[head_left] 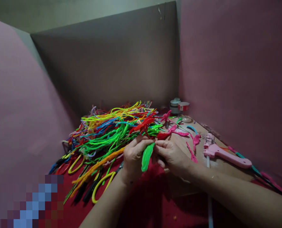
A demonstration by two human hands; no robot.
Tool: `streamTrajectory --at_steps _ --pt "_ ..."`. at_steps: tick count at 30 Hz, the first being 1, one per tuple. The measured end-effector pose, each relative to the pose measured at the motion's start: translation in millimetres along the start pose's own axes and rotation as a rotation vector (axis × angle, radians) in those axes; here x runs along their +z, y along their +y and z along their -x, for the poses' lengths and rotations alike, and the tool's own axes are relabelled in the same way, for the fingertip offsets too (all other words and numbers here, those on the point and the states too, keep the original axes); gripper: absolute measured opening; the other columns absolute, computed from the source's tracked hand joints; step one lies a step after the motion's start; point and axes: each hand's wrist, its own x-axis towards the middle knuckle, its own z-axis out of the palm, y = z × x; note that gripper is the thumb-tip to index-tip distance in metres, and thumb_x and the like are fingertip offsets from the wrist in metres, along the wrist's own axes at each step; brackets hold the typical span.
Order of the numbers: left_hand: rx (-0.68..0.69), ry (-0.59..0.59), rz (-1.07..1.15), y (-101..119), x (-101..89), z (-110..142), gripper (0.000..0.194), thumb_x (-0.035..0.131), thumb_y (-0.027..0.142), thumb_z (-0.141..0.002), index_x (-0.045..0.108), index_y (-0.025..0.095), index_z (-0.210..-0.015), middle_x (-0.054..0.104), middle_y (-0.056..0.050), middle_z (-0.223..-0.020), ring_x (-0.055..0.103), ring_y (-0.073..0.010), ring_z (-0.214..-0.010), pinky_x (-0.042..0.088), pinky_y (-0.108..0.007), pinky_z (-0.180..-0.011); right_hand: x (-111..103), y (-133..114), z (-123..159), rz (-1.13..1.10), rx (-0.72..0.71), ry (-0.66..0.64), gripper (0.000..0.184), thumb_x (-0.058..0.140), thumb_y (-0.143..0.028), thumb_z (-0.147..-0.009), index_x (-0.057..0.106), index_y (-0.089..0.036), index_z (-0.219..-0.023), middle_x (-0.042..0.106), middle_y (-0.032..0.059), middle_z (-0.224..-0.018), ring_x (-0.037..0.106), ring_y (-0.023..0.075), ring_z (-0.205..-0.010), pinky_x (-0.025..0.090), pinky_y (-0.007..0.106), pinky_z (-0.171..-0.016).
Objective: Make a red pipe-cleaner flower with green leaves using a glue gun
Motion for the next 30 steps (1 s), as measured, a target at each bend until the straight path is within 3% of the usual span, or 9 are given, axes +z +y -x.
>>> streamTrajectory --at_steps 6,11,16,21,26,30 --pt "0.204 0.017 -0.13 2 -1.8 1 0.023 0.057 0.013 -0.078 0.067 0.022 -0.096 0.062 -0.006 -0.09 0.061 -0.0154 -0.08 0.049 -0.024 -0.067 1 0 -1 -0.009 -0.067 0.046 0.034 0.058 -0.045 -0.077 0.056 -0.014 -0.065 0.054 -0.0041 -0.048 0.038 0.0032 -0.032 0.022 0.016 -0.033" --pt "0.407 0.119 -0.344 9 -4.9 0 0.035 0.056 0.006 -0.077 0.062 0.023 -0.107 0.059 -0.005 -0.087 0.056 -0.0144 -0.078 0.048 -0.026 -0.069 -7 6 -4 -0.065 -0.071 0.059 0.033 0.058 -0.046 -0.078 0.055 -0.014 -0.067 0.056 -0.0033 -0.049 0.038 0.0037 -0.031 0.02 0.016 -0.03" --pt "0.521 0.125 -0.448 18 -7.0 1 0.045 0.047 0.001 -0.079 0.057 0.022 -0.117 0.061 -0.007 -0.091 0.055 -0.0158 -0.081 0.048 -0.029 -0.073 -2 5 -3 -0.161 -0.049 0.039 0.033 0.058 -0.047 -0.078 0.052 -0.017 -0.065 0.048 -0.0072 -0.038 0.036 0.004 -0.027 0.02 0.016 -0.029" --pt "0.55 0.104 -0.435 22 -5.4 6 0.055 0.051 -0.001 -0.075 0.05 0.022 -0.126 0.054 -0.007 -0.094 0.052 -0.0164 -0.083 0.049 -0.029 -0.072 -3 6 -2 -0.207 -0.064 0.042 0.032 0.061 -0.041 -0.077 0.047 -0.018 -0.061 0.046 -0.0081 -0.039 0.038 0.004 -0.03 0.022 0.016 -0.032" --pt "0.611 0.035 -0.455 17 -2.7 8 0.051 0.055 0.001 -0.076 0.052 0.019 -0.124 0.053 -0.007 -0.094 0.052 -0.017 -0.087 0.048 -0.03 -0.077 -9 12 -5 -0.285 -0.082 0.048 0.025 0.06 -0.034 -0.078 0.049 -0.017 -0.064 0.045 -0.0081 -0.044 0.035 0.0031 -0.033 0.021 0.016 -0.034" --pt "0.521 0.061 -0.4 14 -2.4 6 0.05 0.056 0.002 -0.076 0.054 0.027 -0.12 0.05 -0.006 -0.101 0.052 -0.0158 -0.088 0.05 -0.028 -0.072 -14 6 -6 -0.231 -0.135 0.021 0.027 0.057 -0.039 -0.081 0.054 -0.016 -0.068 0.046 -0.0071 -0.045 0.037 0.0044 -0.033 0.022 0.017 -0.032"
